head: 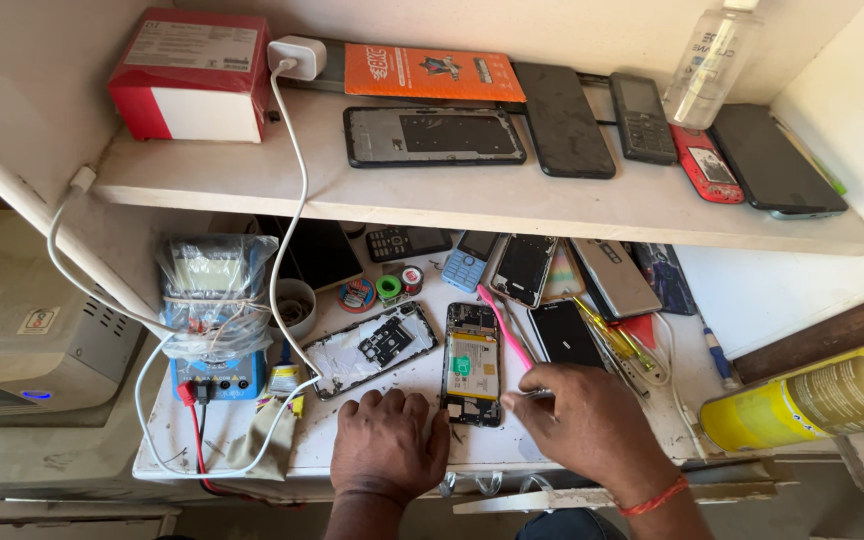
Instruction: The person works at a repair bench on a disassembled smartphone, using a small screwdriver to work on the phone's internal components while holding the device steady with the other hand. Various phones, tools, and a power supply are arranged on the bench and shelf around them.
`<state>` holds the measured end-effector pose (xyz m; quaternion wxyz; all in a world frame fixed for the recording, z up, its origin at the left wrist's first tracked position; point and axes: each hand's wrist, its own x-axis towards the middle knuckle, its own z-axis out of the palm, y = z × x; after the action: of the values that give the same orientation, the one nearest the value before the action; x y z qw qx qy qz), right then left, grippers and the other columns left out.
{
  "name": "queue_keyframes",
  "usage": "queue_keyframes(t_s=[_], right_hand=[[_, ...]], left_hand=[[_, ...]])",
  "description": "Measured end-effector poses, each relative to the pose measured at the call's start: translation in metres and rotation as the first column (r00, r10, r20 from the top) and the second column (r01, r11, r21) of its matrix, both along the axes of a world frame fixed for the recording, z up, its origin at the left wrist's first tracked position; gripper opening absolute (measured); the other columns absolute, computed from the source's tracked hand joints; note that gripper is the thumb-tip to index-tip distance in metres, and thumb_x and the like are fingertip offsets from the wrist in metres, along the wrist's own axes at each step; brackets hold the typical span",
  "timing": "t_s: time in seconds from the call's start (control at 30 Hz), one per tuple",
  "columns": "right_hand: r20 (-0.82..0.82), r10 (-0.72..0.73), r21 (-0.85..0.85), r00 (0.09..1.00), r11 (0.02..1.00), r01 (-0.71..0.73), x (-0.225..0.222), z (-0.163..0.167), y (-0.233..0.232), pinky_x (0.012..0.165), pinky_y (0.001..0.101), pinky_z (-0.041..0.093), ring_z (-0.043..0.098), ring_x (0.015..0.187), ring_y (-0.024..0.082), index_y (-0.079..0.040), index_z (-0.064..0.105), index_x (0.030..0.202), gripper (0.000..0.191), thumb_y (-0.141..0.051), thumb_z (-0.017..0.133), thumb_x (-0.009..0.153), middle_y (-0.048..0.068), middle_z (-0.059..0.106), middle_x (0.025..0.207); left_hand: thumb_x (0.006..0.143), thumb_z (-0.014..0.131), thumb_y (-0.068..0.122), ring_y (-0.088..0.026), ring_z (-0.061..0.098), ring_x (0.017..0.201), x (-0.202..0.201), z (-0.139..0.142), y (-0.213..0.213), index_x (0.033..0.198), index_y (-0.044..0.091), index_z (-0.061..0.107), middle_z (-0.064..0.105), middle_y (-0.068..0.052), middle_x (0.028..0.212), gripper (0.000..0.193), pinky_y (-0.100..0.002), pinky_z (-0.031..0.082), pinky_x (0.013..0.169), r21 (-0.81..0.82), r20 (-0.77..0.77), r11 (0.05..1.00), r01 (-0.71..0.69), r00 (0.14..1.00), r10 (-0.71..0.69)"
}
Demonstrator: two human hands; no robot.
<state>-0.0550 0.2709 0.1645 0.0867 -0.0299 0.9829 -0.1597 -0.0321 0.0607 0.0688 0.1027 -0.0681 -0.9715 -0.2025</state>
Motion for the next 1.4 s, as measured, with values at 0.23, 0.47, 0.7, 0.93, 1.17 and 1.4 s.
queue_keyframes(t_s=[0.23,0.47,0.7,0.93,1.17,1.4], right_hand=[[-0.198,0.126,-0.180,0.972,0.970,-0.162,0.003,0.000,-0.002,0.062,0.0391,0.061,0.079,0.069,0.023,-0.013,0.078,0.093,0.021,-0.026,0.075,0.077,0.010,0.078,0.081],[0.095,-0.097,0.314,0.991,0.947,0.062,0.001,0.012,-0.006,0.067,0.0336,0.058,0.075,0.070,0.023,-0.020,0.080,0.095,0.037,-0.056,0.074,0.095,0.010,0.078,0.074],[-0.184,0.091,-0.235,0.979,0.963,-0.134,0.006,0.003,0.000,0.058,0.0369,0.060,0.078,0.064,0.023,-0.012,0.076,0.095,0.025,-0.023,0.077,0.073,0.007,0.077,0.087],[-0.131,0.118,-0.246,0.984,0.958,-0.148,0.001,-0.004,0.004,0.064,0.0347,0.062,0.078,0.071,0.022,-0.013,0.077,0.095,0.015,-0.022,0.077,0.082,0.007,0.079,0.088],[-0.116,0.036,-0.176,0.993,0.983,-0.056,0.001,-0.007,0.005,0.057,0.0356,0.058,0.075,0.063,0.023,-0.014,0.079,0.097,0.020,-0.027,0.083,0.082,0.008,0.078,0.082],[-0.172,-0.056,-0.317,0.984,0.948,-0.001,0.007,-0.002,0.010,0.047,0.0369,0.053,0.073,0.049,0.021,-0.013,0.080,0.092,0.016,-0.026,0.081,0.083,0.006,0.079,0.069]], left_hand=[[0.088,0.061,0.042,-0.031,0.065,0.076,0.000,0.000,0.000,0.079,0.013,0.067,0.067,-0.009,0.079,0.031,-0.048,0.047,0.071,0.005,0.006,1.000,0.007,1.000,-0.007],[0.089,0.060,0.042,-0.031,0.065,0.077,-0.001,0.000,0.000,0.080,0.013,0.068,0.067,-0.009,0.080,0.031,-0.048,0.046,0.073,-0.003,0.055,1.000,0.006,0.998,-0.006],[0.089,0.060,0.042,-0.031,0.065,0.077,0.000,-0.002,0.000,0.079,0.013,0.068,0.068,-0.008,0.080,0.031,-0.048,0.046,0.072,-0.001,0.030,1.000,0.000,1.000,0.000],[0.087,0.061,0.041,-0.032,0.065,0.077,0.000,-0.003,-0.002,0.076,0.012,0.067,0.068,-0.009,0.078,0.032,-0.049,0.046,0.072,-0.003,-0.013,1.000,0.013,1.000,-0.013],[0.089,0.061,0.042,-0.032,0.065,0.077,0.000,-0.003,0.000,0.079,0.013,0.067,0.068,-0.009,0.081,0.031,-0.049,0.046,0.072,0.006,0.010,1.000,0.006,1.000,-0.006],[0.087,0.062,0.041,-0.032,0.065,0.076,0.000,-0.003,0.000,0.073,0.011,0.067,0.068,-0.009,0.074,0.034,-0.049,0.047,0.072,0.008,-0.047,1.000,0.008,0.999,-0.008]])
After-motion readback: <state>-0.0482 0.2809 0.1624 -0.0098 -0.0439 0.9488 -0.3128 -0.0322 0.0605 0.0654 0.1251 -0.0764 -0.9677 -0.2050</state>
